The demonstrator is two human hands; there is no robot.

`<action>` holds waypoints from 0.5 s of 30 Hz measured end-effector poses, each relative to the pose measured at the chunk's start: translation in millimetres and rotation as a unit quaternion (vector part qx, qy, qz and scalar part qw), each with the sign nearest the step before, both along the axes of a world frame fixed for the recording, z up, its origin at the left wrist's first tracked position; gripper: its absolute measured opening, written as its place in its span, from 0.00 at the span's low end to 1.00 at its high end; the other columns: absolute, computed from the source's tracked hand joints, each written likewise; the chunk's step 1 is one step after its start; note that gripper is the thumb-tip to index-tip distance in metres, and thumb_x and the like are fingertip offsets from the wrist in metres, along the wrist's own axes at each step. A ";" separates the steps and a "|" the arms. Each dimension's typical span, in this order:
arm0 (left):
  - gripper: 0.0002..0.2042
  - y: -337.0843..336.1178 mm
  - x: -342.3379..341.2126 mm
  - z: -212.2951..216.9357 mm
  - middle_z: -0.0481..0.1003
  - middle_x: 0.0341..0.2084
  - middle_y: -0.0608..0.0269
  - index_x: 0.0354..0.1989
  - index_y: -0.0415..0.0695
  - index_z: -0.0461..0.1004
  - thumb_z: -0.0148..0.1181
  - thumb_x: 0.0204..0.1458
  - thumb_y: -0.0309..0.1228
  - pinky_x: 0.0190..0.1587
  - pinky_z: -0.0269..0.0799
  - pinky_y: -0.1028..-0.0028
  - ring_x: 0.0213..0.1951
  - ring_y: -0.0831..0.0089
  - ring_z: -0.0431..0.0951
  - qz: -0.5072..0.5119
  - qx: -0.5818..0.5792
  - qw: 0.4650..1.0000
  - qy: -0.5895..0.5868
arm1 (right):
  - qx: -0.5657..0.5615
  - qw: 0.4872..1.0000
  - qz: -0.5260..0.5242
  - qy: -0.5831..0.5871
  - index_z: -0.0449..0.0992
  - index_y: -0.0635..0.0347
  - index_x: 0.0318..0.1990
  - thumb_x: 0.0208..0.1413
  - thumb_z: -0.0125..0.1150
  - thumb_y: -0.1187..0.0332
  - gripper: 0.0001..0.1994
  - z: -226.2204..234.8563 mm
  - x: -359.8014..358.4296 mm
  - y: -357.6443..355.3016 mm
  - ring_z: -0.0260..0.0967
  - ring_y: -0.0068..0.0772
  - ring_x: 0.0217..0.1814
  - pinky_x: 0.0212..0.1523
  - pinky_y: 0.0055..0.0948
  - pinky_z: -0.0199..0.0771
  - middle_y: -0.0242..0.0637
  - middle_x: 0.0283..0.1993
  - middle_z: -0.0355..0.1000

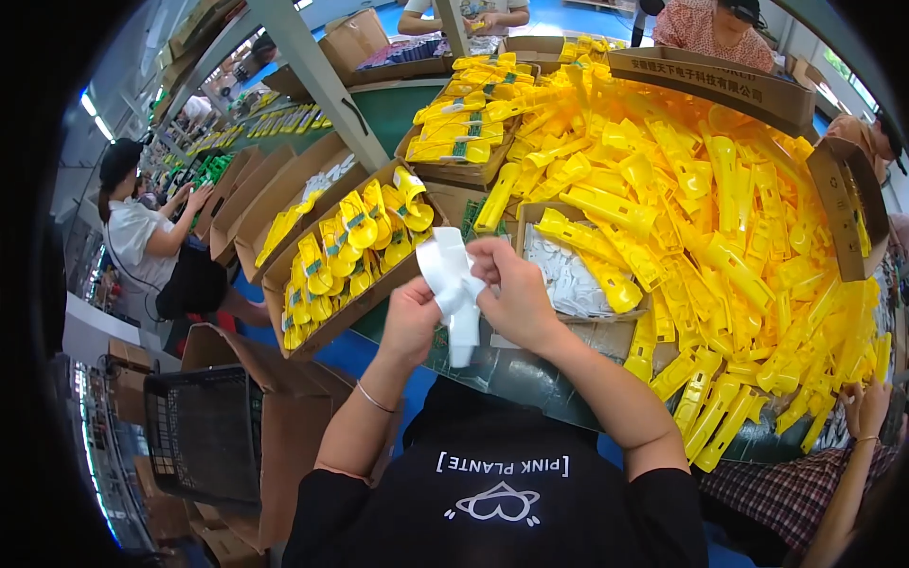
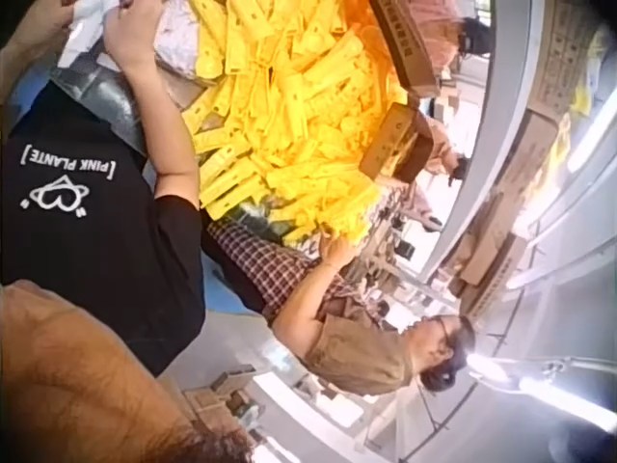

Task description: Wrapping small electronic components with white tape/strips and placing them into yellow plastic housings at a factory workbench.

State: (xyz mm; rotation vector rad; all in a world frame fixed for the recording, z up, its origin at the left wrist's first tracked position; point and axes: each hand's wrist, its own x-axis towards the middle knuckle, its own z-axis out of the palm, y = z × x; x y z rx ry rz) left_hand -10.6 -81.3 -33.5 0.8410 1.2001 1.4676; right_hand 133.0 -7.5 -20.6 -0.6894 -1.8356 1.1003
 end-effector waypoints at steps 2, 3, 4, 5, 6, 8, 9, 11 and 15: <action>0.09 -2.4 -15.2 0.2 0.75 0.34 0.63 0.39 0.35 0.73 0.54 0.48 0.19 0.36 0.71 0.78 0.33 0.79 0.74 0.043 0.026 0.999 -0.020 | 0.012 0.999 0.000 0.047 0.64 0.62 0.46 0.46 0.58 0.78 0.18 10.6 0.1 5.4 0.68 0.21 0.31 0.33 0.20 0.68 0.35 0.29 0.70; 0.09 -7.8 -22.4 5.5 0.75 0.34 0.63 0.39 0.35 0.72 0.54 0.48 0.19 0.36 0.71 0.78 0.33 0.79 0.74 0.078 0.043 0.996 -0.026 | -0.028 0.997 -0.022 0.070 0.63 0.62 0.48 0.45 0.58 0.79 0.20 17.1 2.5 5.7 0.68 0.21 0.29 0.33 0.21 0.69 0.33 0.28 0.70; 0.09 -16.1 -29.9 12.6 0.75 0.33 0.63 0.39 0.35 0.72 0.53 0.49 0.19 0.36 0.71 0.78 0.33 0.79 0.74 0.112 0.061 0.991 -0.032 | -0.012 0.999 -0.007 0.049 0.63 0.61 0.49 0.45 0.58 0.78 0.21 19.7 8.8 5.5 0.69 0.22 0.29 0.33 0.22 0.69 0.33 0.27 0.70; 0.09 -23.1 -37.2 16.3 0.75 0.32 0.64 0.40 0.36 0.72 0.53 0.49 0.19 0.36 0.71 0.79 0.32 0.79 0.74 0.146 0.078 0.985 -0.039 | 0.004 1.000 0.009 0.025 0.62 0.61 0.49 0.44 0.59 0.77 0.22 17.1 16.0 6.8 0.69 0.23 0.28 0.33 0.23 0.70 0.33 0.26 0.70; 0.09 -30.3 -44.6 16.9 0.75 0.32 0.64 0.40 0.36 0.72 0.53 0.49 0.20 0.36 0.70 0.79 0.32 0.79 0.74 0.170 0.090 0.981 -0.032 | 0.000 1.000 0.013 0.021 0.62 0.61 0.49 0.44 0.59 0.77 0.22 9.7 20.5 3.2 0.69 0.23 0.28 0.33 0.23 0.70 0.33 0.26 0.70; 0.10 -39.9 -53.0 9.7 0.74 0.35 0.63 0.42 0.36 0.70 0.52 0.50 0.20 0.38 0.70 0.79 0.34 0.78 0.73 0.174 0.095 0.979 -0.052 | -0.005 0.978 0.113 -0.177 0.65 0.59 0.45 0.42 0.61 0.76 0.20 -15.9 32.6 -13.2 0.70 0.26 0.28 0.32 0.26 0.71 0.34 0.25 0.71; 0.11 -42.4 -53.1 7.4 0.73 0.36 0.63 0.43 0.36 0.70 0.52 0.50 0.20 0.38 0.69 0.79 0.35 0.78 0.73 0.180 0.088 0.979 -0.047 | 0.002 0.967 0.136 -0.216 0.68 0.59 0.40 0.41 0.62 0.75 0.15 -41.7 36.8 -19.4 0.71 0.33 0.28 0.32 0.29 0.71 0.37 0.24 0.71; 0.11 -53.2 -55.2 -3.7 0.72 0.37 0.63 0.44 0.35 0.69 0.51 0.51 0.20 0.39 0.69 0.78 0.37 0.78 0.72 0.209 0.066 0.974 -0.062 | 0.106 0.948 0.102 -0.283 0.70 0.60 0.37 0.44 0.55 0.75 0.10 -87.1 40.4 -37.1 0.70 0.49 0.31 0.32 0.37 0.70 0.44 0.28 0.71; 0.12 -69.6 -77.7 -27.2 0.72 0.36 0.65 0.45 0.36 0.69 0.51 0.51 0.20 0.39 0.69 0.79 0.36 0.79 0.72 0.211 0.076 0.970 -0.098 | 0.089 0.888 -0.003 -0.451 0.70 0.60 0.31 0.41 0.51 0.76 0.07 -92.5 38.2 -51.7 0.68 0.53 0.32 0.33 0.44 0.68 0.47 0.29 0.70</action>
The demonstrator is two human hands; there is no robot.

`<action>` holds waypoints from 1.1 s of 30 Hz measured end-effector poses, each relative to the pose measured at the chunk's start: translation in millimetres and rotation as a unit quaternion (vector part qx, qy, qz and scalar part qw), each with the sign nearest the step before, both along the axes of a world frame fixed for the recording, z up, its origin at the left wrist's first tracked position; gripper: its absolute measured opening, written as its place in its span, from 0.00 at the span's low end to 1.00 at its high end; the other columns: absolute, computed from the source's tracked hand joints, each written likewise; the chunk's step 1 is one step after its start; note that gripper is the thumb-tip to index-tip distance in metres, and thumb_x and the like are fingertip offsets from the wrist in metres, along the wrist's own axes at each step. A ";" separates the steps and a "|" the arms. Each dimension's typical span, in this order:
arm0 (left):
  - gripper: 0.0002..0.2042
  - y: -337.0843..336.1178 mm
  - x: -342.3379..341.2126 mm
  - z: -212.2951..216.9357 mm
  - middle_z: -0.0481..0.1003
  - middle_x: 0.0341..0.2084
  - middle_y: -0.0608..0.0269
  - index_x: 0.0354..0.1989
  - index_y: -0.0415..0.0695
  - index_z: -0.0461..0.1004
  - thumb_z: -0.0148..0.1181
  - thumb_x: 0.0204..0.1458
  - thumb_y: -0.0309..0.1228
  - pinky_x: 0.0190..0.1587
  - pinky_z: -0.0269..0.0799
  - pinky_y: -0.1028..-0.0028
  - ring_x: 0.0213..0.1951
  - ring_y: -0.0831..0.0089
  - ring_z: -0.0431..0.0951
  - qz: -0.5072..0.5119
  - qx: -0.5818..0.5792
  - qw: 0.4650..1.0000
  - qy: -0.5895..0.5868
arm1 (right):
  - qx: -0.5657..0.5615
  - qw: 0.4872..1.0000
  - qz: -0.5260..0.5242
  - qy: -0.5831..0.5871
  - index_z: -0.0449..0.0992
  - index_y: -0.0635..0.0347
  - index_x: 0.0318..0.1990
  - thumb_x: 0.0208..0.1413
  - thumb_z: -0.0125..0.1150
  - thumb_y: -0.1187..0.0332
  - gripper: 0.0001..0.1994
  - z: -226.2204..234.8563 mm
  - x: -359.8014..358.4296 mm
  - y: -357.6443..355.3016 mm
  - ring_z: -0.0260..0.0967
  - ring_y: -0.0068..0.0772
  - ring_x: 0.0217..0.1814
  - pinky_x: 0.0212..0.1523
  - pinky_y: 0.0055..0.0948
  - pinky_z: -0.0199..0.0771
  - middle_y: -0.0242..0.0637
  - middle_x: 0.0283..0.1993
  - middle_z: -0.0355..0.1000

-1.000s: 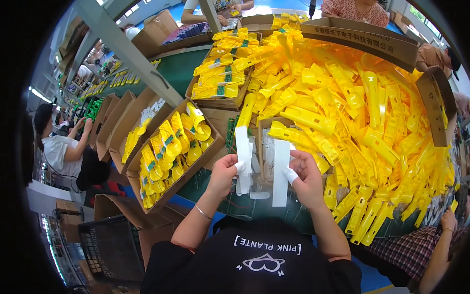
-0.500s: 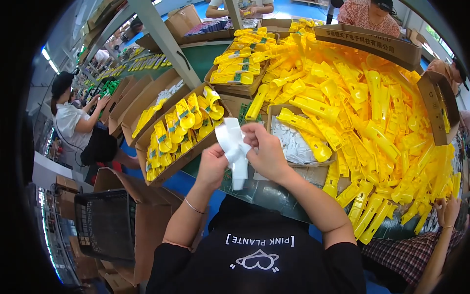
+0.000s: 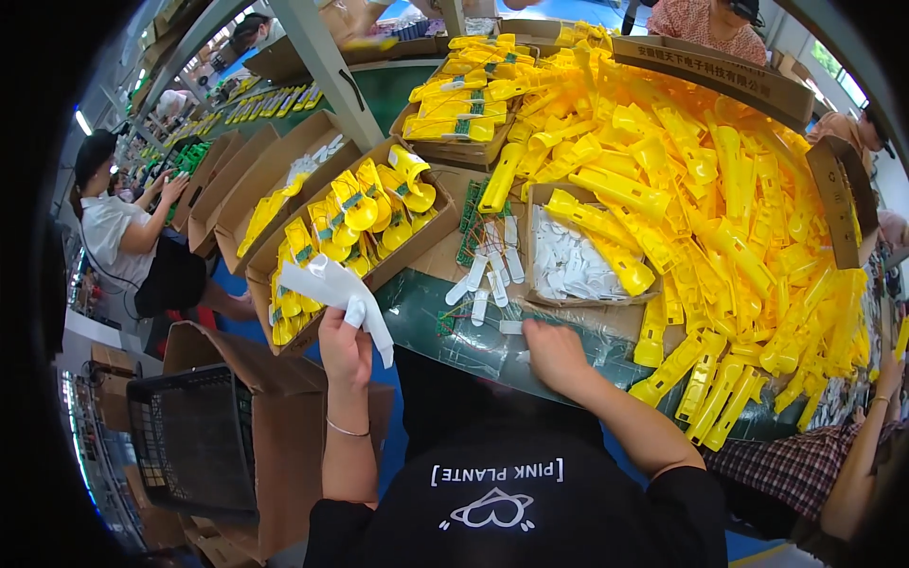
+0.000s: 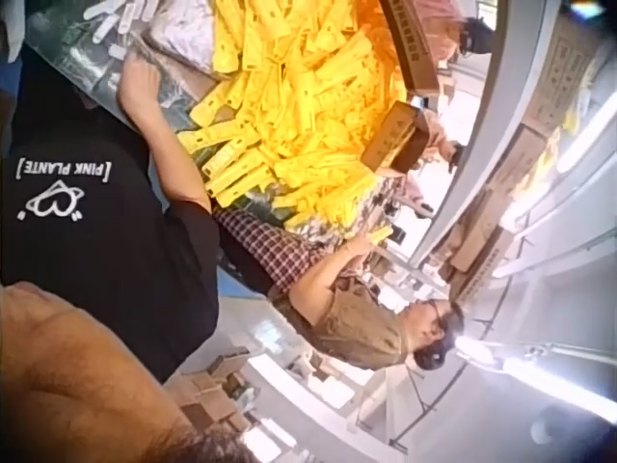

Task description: Wrapping small electronic components with white tape/strips and placing them into yellow plastic housings at a factory workbench.

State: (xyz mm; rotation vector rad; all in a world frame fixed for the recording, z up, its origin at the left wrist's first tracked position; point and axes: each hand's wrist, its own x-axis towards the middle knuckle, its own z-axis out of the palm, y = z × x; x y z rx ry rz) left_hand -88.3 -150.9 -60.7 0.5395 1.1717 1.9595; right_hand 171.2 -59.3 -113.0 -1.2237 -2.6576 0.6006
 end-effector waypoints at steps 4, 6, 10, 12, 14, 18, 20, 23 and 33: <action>0.11 12.2 -15.8 -7.7 0.72 0.35 0.65 0.44 0.36 0.69 0.51 0.52 0.20 0.39 0.69 0.79 0.35 0.79 0.72 -0.012 0.032 0.999 -0.033 | 0.025 0.999 0.023 0.033 0.70 0.62 0.23 0.39 0.52 0.75 0.02 -2.4 3.4 3.1 0.66 0.49 0.34 0.34 0.42 0.67 0.46 0.30 0.65; 0.11 22.9 -16.1 -6.4 0.72 0.36 0.66 0.44 0.36 0.69 0.51 0.52 0.20 0.39 0.68 0.79 0.37 0.80 0.71 -0.024 0.044 0.998 -0.048 | 0.036 0.999 0.037 0.005 0.70 0.62 0.27 0.40 0.52 0.74 0.04 4.7 4.9 2.3 0.63 0.49 0.39 0.39 0.42 0.66 0.46 0.32 0.64; 0.12 40.2 -20.9 6.0 0.70 0.39 0.66 0.46 0.36 0.67 0.52 0.52 0.21 0.43 0.66 0.78 0.40 0.79 0.69 -0.046 0.054 0.997 -0.026 | 0.043 0.995 0.062 0.072 0.68 0.64 0.35 0.40 0.53 0.77 0.11 -3.1 16.7 0.2 0.64 0.54 0.41 0.41 0.41 0.66 0.50 0.38 0.66; 0.14 53.3 -24.2 14.1 0.69 0.34 0.68 0.45 0.38 0.66 0.54 0.50 0.26 0.39 0.66 0.79 0.36 0.79 0.69 -0.066 0.033 0.997 -0.016 | -0.063 0.996 -0.039 0.045 0.67 0.64 0.36 0.40 0.54 0.77 0.12 2.8 27.5 -4.8 0.64 0.55 0.43 0.43 0.41 0.65 0.52 0.40 0.66; 0.14 69.9 -26.6 25.5 0.69 0.33 0.67 0.46 0.39 0.65 0.54 0.51 0.27 0.35 0.68 0.78 0.34 0.78 0.70 -0.074 0.019 0.997 0.009 | -0.152 0.984 -0.095 -0.003 0.66 0.63 0.38 0.42 0.52 0.77 0.11 7.9 37.3 -1.9 0.63 0.55 0.44 0.43 0.42 0.65 0.54 0.40 0.66; 0.12 102.2 -44.6 82.8 0.71 0.28 0.61 0.46 0.41 0.64 0.50 0.55 0.30 0.27 0.72 0.72 0.25 0.70 0.72 -0.143 0.009 0.990 -0.012 | -0.212 0.961 -0.161 0.071 0.64 0.64 0.38 0.44 0.46 0.78 0.11 43.9 18.6 19.2 0.65 0.56 0.42 0.43 0.40 0.66 0.55 0.36 0.67; 0.11 109.4 -53.6 123.5 0.72 0.23 0.57 0.44 0.40 0.63 0.48 0.56 0.31 0.26 0.72 0.70 0.22 0.68 0.73 -0.186 0.028 0.981 -0.041 | -0.211 0.957 -0.162 0.115 0.65 0.64 0.40 0.45 0.46 0.78 0.12 44.1 13.5 23.9 0.66 0.54 0.42 0.42 0.40 0.66 0.55 0.37 0.67; 0.11 128.5 -71.7 184.2 0.72 0.21 0.55 0.44 0.41 0.62 0.48 0.56 0.32 0.23 0.72 0.70 0.19 0.67 0.73 -0.184 0.075 0.980 0.009 | -0.325 0.918 -0.197 0.118 0.67 0.62 0.46 0.53 0.47 0.70 0.13 86.7 -14.2 44.1 0.68 0.44 0.40 0.41 0.35 0.67 0.49 0.38 0.69; 0.12 240.5 -108.4 417.4 0.72 0.30 0.57 0.45 0.39 0.64 0.43 0.52 0.24 0.26 0.69 0.77 0.26 0.74 0.73 -0.176 0.182 0.907 0.337 | -0.477 0.745 -0.251 0.393 0.64 0.58 0.42 0.56 0.41 0.75 0.07 188.1 -58.9 60.5 0.65 0.25 0.25 0.24 0.21 0.67 0.33 0.27 0.66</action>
